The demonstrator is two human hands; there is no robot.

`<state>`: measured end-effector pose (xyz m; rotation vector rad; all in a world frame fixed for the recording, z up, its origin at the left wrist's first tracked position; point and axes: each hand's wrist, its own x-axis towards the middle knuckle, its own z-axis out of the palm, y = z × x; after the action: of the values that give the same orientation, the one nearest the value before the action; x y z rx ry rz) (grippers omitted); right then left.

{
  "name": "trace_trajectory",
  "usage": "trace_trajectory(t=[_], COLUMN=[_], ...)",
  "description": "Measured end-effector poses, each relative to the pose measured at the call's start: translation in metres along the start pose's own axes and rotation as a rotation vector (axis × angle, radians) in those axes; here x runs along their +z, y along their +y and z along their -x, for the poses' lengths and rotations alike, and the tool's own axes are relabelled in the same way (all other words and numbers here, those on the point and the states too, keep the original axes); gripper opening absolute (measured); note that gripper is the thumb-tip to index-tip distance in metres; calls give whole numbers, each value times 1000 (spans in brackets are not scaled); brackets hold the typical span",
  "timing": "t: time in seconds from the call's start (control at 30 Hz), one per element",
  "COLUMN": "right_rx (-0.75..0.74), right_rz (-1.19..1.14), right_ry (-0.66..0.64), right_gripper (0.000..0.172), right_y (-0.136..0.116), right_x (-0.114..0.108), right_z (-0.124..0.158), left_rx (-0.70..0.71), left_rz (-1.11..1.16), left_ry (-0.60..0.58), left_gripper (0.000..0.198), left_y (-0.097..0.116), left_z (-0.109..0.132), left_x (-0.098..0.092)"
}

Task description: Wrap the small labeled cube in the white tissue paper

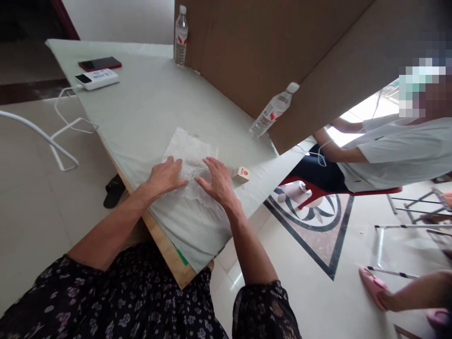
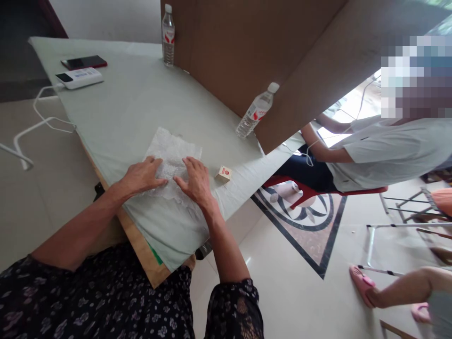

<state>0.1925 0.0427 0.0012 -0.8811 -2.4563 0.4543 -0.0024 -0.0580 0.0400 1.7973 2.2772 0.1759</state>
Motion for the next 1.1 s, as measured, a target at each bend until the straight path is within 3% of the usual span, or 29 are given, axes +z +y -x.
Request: trace_trajectory(t=[0.1,0.17,0.27,0.43,0.57,0.77,1.1], right_rx=[27,29,7,7,43,98,171], right_rz=[30,46,48,40,56,85,165], right_ry=[-147,-180,-182,-182,-170,-129,-166], right_gripper=[69,72,70,73,75,54,51], right_y=[2,7,13,14,15,18,9], right_x=[15,19,19,19,20,23,20], right_z=[-10,-10,-5,-2,-1,0,-3], left_rx=[66,169,290,212,200,195,195], left_rz=[-11,-26,-6,37,21,20,5], left_ry=[91,140,125,41,27,44,52], left_gripper=[44,43,52,80,92,92,95], left_y=[-3,-6,-14,-36,-44,-41,-42], left_z=[-3,-6,-13,-15,-10,-7,-7], left_x=[-1,-1,6,26,32,32,37])
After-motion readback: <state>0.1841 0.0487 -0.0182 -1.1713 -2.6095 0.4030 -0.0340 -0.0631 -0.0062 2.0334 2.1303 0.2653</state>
